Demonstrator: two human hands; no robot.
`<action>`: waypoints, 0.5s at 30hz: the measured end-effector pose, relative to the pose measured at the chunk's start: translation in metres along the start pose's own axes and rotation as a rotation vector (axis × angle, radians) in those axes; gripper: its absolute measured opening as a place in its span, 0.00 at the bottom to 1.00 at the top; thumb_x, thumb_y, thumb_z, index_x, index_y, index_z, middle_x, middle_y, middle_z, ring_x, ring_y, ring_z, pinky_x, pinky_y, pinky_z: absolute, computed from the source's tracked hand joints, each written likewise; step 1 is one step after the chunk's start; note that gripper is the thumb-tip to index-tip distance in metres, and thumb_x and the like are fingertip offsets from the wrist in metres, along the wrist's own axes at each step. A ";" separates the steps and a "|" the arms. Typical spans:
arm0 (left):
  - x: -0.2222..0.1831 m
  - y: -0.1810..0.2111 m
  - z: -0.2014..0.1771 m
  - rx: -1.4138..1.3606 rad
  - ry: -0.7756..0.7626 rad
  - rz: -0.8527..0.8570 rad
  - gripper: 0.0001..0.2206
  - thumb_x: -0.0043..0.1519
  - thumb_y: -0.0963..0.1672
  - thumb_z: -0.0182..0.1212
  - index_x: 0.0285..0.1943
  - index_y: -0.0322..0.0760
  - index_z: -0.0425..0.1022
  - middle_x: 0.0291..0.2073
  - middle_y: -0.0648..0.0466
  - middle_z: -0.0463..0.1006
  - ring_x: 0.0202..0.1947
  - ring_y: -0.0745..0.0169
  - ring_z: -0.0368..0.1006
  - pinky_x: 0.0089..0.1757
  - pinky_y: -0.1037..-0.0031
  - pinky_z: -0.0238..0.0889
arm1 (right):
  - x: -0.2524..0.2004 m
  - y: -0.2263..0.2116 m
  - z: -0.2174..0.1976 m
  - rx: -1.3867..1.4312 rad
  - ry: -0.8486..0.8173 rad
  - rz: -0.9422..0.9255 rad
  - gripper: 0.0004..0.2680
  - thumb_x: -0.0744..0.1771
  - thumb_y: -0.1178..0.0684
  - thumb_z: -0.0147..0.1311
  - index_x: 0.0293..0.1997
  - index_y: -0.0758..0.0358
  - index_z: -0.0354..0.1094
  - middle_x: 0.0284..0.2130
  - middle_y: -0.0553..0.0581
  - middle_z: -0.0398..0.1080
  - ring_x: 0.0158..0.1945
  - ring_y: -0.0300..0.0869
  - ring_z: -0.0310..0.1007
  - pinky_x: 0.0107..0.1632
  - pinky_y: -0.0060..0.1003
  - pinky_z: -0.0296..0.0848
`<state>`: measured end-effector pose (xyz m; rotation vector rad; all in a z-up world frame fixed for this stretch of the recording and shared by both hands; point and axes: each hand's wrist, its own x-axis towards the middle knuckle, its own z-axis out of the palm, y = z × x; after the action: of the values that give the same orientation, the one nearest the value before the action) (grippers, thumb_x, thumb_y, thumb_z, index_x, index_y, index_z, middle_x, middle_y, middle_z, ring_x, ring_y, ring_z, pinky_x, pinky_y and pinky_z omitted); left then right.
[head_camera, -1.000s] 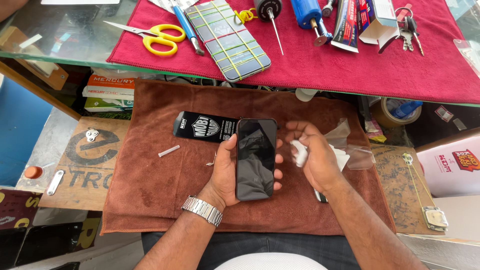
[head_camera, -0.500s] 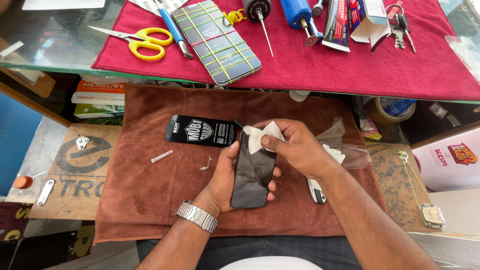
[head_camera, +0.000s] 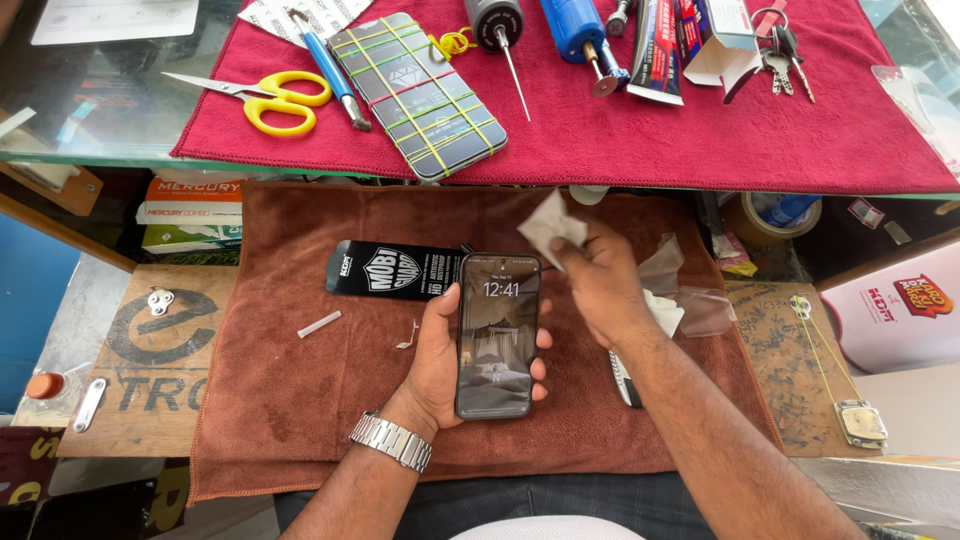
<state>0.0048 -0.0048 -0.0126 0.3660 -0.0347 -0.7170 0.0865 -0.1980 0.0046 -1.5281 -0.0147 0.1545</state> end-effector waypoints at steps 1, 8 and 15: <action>-0.001 0.000 0.001 -0.019 -0.009 -0.008 0.43 0.67 0.64 0.32 0.74 0.25 0.61 0.47 0.39 0.79 0.39 0.48 0.80 0.42 0.54 0.78 | 0.000 -0.003 -0.006 -0.037 0.043 -0.015 0.16 0.65 0.61 0.48 0.60 0.57 0.65 0.45 0.50 0.75 0.42 0.35 0.76 0.42 0.31 0.79; 0.002 -0.004 0.001 0.005 0.017 -0.024 0.41 0.66 0.66 0.33 0.71 0.31 0.62 0.46 0.41 0.79 0.39 0.48 0.80 0.40 0.54 0.79 | -0.006 -0.026 -0.038 -0.083 -0.274 0.147 0.14 0.64 0.63 0.50 0.54 0.70 0.74 0.39 0.53 0.76 0.37 0.32 0.70 0.38 0.27 0.70; 0.003 -0.005 0.002 0.182 0.118 -0.035 0.42 0.65 0.67 0.32 0.69 0.32 0.64 0.44 0.40 0.79 0.37 0.50 0.82 0.38 0.56 0.81 | 0.001 -0.043 -0.036 -0.103 -0.423 0.236 0.12 0.64 0.62 0.52 0.52 0.74 0.74 0.33 0.55 0.76 0.35 0.35 0.74 0.40 0.29 0.77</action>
<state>0.0037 -0.0105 -0.0129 0.5838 0.0180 -0.7282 0.0950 -0.2356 0.0460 -1.5723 -0.1818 0.6717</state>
